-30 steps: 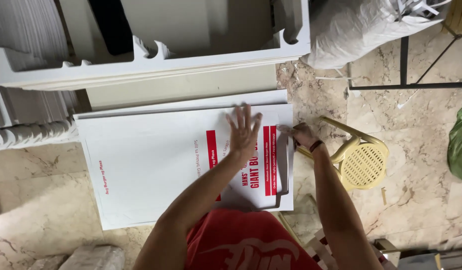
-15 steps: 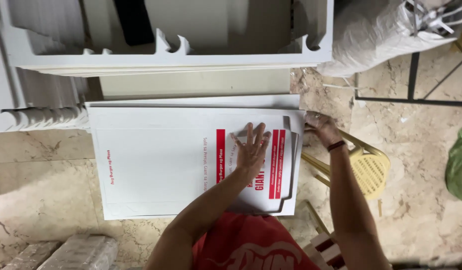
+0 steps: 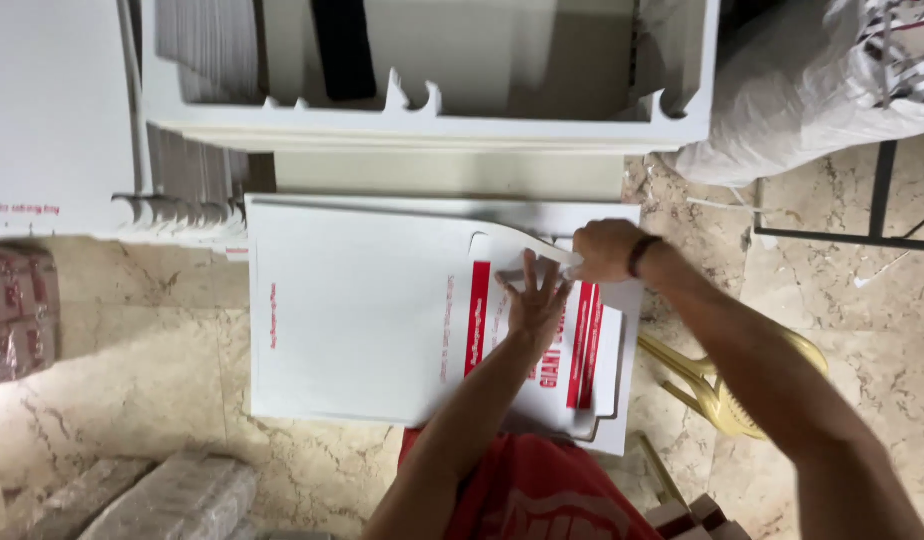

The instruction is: Manually punching out pre-cut cardboard burger box shapes from their frames and stacking the components.

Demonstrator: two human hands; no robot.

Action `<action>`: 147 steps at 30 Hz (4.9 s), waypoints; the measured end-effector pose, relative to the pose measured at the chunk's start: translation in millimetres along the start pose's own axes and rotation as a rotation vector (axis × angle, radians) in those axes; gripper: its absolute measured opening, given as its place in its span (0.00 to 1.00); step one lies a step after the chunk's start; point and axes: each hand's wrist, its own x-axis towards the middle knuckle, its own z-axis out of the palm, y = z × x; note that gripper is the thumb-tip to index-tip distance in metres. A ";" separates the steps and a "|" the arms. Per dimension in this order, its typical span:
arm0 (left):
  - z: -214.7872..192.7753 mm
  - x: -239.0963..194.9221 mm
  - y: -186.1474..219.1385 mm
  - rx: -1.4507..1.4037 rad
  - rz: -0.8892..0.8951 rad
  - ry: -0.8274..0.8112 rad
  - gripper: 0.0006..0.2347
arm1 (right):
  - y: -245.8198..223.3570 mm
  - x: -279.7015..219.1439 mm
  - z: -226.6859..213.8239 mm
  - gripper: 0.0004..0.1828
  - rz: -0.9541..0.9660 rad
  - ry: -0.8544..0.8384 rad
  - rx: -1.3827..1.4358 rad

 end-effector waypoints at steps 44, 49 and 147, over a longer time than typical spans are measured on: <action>57.9 -134.7 -213.8 -0.108 0.286 -0.006 0.32 | -379.2 -14.2 337.1 0.30 0.703 0.889 2.733; 96.8 -177.6 -118.9 -0.069 0.501 -0.137 0.35 | -378.4 -18.1 342.5 0.30 0.664 0.936 2.704; 144.8 -213.8 -175.3 0.112 0.355 -0.153 0.29 | -384.1 -97.2 277.0 0.36 0.289 0.262 2.284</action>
